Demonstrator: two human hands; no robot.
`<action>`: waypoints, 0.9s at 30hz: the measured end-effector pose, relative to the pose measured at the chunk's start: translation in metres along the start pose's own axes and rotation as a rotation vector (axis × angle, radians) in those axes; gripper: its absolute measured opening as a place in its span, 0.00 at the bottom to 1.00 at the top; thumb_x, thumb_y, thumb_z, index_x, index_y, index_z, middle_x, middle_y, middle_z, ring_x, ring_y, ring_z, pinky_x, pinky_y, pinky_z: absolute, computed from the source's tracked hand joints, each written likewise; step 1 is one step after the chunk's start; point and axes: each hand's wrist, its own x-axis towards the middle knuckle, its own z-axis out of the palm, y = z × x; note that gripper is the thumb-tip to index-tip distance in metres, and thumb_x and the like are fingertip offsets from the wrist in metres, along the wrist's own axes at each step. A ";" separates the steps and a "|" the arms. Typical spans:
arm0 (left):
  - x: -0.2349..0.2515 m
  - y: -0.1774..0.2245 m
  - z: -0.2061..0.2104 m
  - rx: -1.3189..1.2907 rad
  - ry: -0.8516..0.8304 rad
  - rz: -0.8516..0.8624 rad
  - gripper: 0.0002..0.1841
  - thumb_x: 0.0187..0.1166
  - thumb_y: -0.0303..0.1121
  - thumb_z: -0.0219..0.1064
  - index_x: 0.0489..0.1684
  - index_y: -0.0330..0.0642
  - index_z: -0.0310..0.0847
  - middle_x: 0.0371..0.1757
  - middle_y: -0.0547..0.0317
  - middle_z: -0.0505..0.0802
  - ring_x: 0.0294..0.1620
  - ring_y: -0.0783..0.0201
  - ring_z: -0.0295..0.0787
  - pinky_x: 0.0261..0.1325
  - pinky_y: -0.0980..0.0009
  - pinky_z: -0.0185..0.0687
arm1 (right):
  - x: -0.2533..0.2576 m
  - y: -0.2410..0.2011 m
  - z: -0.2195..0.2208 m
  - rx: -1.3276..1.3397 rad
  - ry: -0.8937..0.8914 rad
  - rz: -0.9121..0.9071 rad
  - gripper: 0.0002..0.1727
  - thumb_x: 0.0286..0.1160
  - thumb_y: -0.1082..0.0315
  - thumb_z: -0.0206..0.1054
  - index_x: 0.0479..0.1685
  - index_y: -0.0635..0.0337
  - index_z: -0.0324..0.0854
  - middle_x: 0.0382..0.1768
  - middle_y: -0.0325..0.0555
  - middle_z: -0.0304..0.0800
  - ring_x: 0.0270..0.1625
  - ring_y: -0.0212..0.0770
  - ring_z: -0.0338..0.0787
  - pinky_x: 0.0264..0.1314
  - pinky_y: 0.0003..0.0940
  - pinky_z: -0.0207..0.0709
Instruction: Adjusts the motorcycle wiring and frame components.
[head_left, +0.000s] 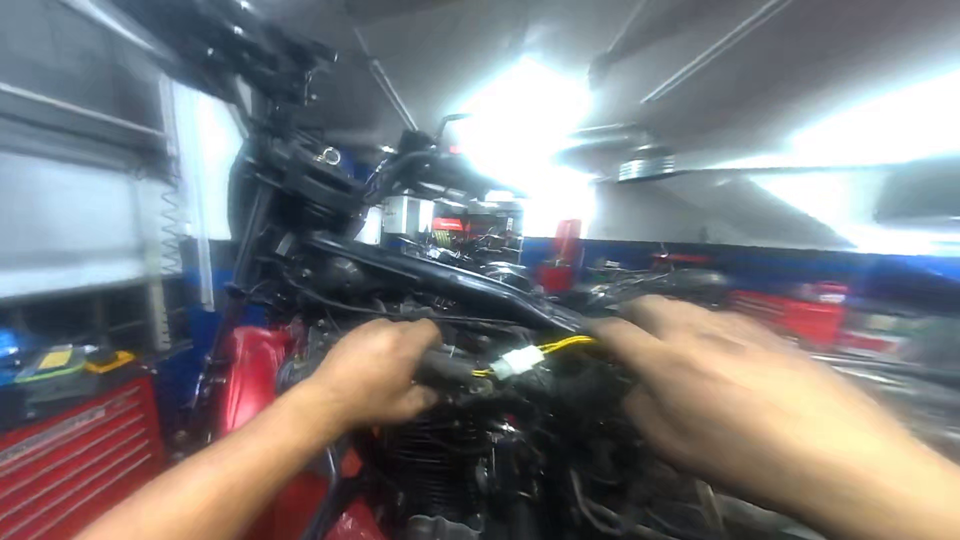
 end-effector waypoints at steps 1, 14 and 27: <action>-0.005 -0.006 0.001 -0.002 0.088 -0.002 0.18 0.59 0.47 0.77 0.45 0.53 0.86 0.34 0.70 0.91 0.37 0.68 0.91 0.41 0.59 0.91 | 0.005 -0.005 -0.005 -0.060 0.045 -0.026 0.20 0.45 0.59 0.70 0.44 0.51 0.89 0.46 0.53 0.87 0.48 0.60 0.89 0.45 0.59 0.79; -0.019 -0.029 0.004 -0.136 0.298 -0.040 0.15 0.66 0.40 0.78 0.49 0.51 0.87 0.44 0.68 0.94 0.45 0.70 0.92 0.51 0.63 0.93 | 0.130 -0.041 0.003 0.577 -1.019 -0.265 0.24 0.72 0.56 0.78 0.68 0.48 0.83 0.39 0.47 0.90 0.41 0.44 0.89 0.45 0.52 0.82; 0.060 0.024 -0.049 -0.088 -0.515 -0.303 0.35 0.59 0.68 0.79 0.59 0.55 0.81 0.40 0.63 0.91 0.45 0.61 0.90 0.48 0.51 0.86 | 0.072 0.011 0.012 0.904 -0.333 -0.159 0.19 0.84 0.41 0.59 0.61 0.34 0.88 0.40 0.20 0.92 0.41 0.19 0.89 0.45 0.24 0.87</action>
